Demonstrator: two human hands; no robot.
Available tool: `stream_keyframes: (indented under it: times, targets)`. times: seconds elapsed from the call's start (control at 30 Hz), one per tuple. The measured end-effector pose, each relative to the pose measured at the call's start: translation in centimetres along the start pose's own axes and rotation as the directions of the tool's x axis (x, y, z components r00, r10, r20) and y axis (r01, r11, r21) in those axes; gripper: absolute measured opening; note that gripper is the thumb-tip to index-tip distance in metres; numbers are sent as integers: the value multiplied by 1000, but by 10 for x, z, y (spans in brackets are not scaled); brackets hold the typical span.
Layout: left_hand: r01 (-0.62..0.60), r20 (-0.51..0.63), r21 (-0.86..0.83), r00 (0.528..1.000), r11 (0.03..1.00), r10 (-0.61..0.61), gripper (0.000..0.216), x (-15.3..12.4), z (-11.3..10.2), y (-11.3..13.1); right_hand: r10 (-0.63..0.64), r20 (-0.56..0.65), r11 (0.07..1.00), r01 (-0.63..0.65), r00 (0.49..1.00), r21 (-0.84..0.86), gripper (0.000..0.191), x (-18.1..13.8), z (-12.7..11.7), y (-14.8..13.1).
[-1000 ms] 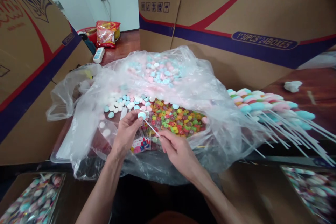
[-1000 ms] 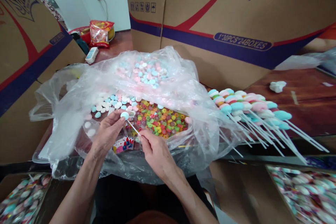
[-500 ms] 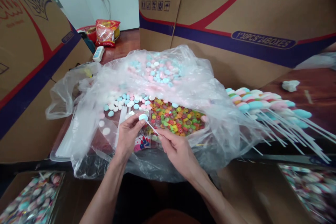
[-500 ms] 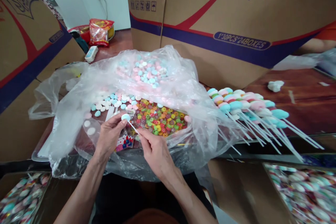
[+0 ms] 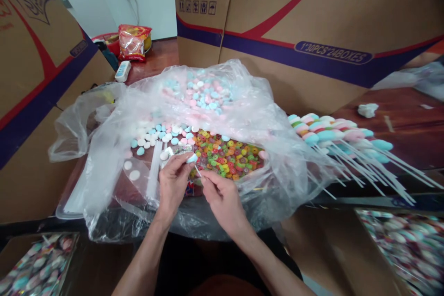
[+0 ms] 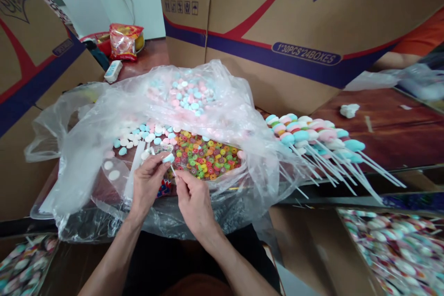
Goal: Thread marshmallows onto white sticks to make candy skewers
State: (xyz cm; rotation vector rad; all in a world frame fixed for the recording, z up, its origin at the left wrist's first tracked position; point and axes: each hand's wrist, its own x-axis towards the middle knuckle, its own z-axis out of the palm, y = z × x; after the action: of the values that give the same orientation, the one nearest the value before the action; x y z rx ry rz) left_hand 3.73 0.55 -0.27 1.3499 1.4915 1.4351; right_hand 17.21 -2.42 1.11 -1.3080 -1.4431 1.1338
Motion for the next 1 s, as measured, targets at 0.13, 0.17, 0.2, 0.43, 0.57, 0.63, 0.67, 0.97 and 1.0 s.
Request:
stream_keyframes:
  times: [0.13,0.17,0.2,0.43,0.57,0.63,0.67,0.97,1.0]
  targets:
    - [-15,72,29,997,999,13,19,-7,7,-1,13,-34,1000,-13,999,5,29,9,-1,2]
    - [-13,106,31,994,999,10,20,-8,8,-1,9,-37,1000,-10,999,-5,29,12,-3,3]
    - [-5,141,27,990,1000,2,20,-9,10,0,7,-38,1000,-8,999,-14,29,15,-5,4]
    - [-166,194,234,974,958,121,24,23,31,9,15,-137,998,-24,990,-65,29,16,-37,17]
    - [-323,298,475,934,819,196,30,43,45,8,50,-218,989,-78,975,-124,32,11,-54,22]
    - [-346,320,530,927,774,195,33,47,46,5,59,-218,986,-92,974,-142,33,9,-58,22]
    - [-352,321,537,926,767,200,32,48,45,2,57,-215,984,-91,975,-153,33,9,-58,23]
    - [-283,255,362,947,888,198,18,56,27,-12,-65,-130,965,29,989,-261,30,7,-49,17]
    - [-262,241,349,953,900,184,17,56,27,-12,-67,-121,962,32,990,-270,30,8,-49,17]
